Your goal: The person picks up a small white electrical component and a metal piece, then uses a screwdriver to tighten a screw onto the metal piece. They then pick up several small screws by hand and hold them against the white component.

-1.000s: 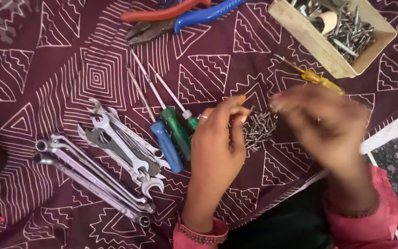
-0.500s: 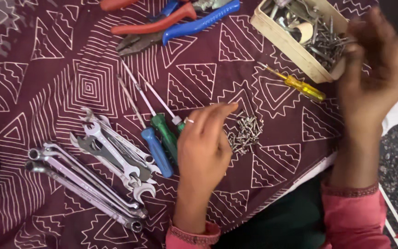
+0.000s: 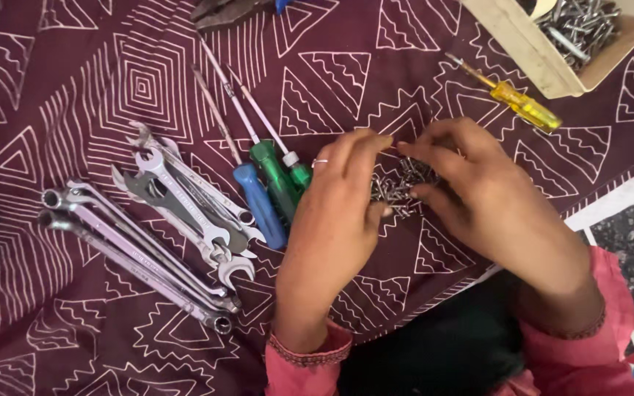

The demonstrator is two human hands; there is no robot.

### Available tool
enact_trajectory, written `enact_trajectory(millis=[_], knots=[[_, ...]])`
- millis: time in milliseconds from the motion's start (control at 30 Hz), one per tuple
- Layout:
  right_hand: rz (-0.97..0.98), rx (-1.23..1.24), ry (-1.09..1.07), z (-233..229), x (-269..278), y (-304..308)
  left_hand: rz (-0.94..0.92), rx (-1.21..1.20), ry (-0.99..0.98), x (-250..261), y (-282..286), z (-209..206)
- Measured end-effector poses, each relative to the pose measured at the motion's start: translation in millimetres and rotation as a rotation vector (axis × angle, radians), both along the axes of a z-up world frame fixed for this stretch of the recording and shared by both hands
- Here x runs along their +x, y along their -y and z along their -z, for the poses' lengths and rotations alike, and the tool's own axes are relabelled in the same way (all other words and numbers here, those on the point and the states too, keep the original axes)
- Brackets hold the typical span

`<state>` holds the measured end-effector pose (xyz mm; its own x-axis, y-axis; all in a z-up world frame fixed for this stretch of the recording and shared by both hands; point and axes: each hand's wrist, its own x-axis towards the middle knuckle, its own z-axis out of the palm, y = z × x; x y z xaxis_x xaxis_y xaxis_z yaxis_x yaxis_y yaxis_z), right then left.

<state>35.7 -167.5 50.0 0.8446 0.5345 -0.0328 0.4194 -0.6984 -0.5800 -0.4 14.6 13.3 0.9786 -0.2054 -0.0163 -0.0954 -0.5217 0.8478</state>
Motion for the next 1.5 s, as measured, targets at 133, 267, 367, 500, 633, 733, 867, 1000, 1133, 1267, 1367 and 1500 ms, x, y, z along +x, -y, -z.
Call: enact_trajectory(millis=[133,267,367,500,633,733,867,1000,1133,1267,1367,1500], knots=[[0.029,-0.009,-0.029,5.8,-0.8,0.3,-0.06,-0.078,-0.053,0.6,2.5,7.2],[0.022,0.033,0.041,11.5,-2.0,1.2,-0.067,-0.188,-0.009,-0.6,2.1,11.3],[0.059,0.087,0.045,12.9,0.2,5.0,-0.086,-0.222,0.05,0.0,3.7,10.8],[0.132,0.125,-0.003,11.9,1.9,9.0,-0.095,-0.273,0.012,0.3,5.6,8.5],[0.239,0.323,-0.144,11.7,-2.5,13.2,-0.153,-0.415,-0.007,1.3,8.6,10.1],[0.187,0.423,-0.184,16.2,-2.4,17.3,-0.184,-0.453,-0.023,-0.1,9.1,11.4],[0.209,0.559,-0.33,23.5,-5.1,17.4,-0.305,-0.548,-0.14,-6.3,12.8,11.3],[0.193,0.596,-0.357,23.1,-3.5,18.0,-0.29,-0.532,0.017,-5.1,11.9,11.4],[0.144,0.578,-0.258,23.6,-2.6,13.9,-0.195,-0.555,0.021,-3.1,10.1,9.0],[0.151,0.471,-0.145,22.2,-4.0,11.3,-0.183,-0.603,0.036,-2.6,11.1,8.1],[0.107,0.395,0.036,17.5,-3.4,7.5,-0.16,-0.68,-0.064,-2.3,8.1,4.2],[0.007,0.301,0.266,15.7,-1.4,3.3,-0.214,-0.682,-0.183,-1.2,8.6,1.6]])
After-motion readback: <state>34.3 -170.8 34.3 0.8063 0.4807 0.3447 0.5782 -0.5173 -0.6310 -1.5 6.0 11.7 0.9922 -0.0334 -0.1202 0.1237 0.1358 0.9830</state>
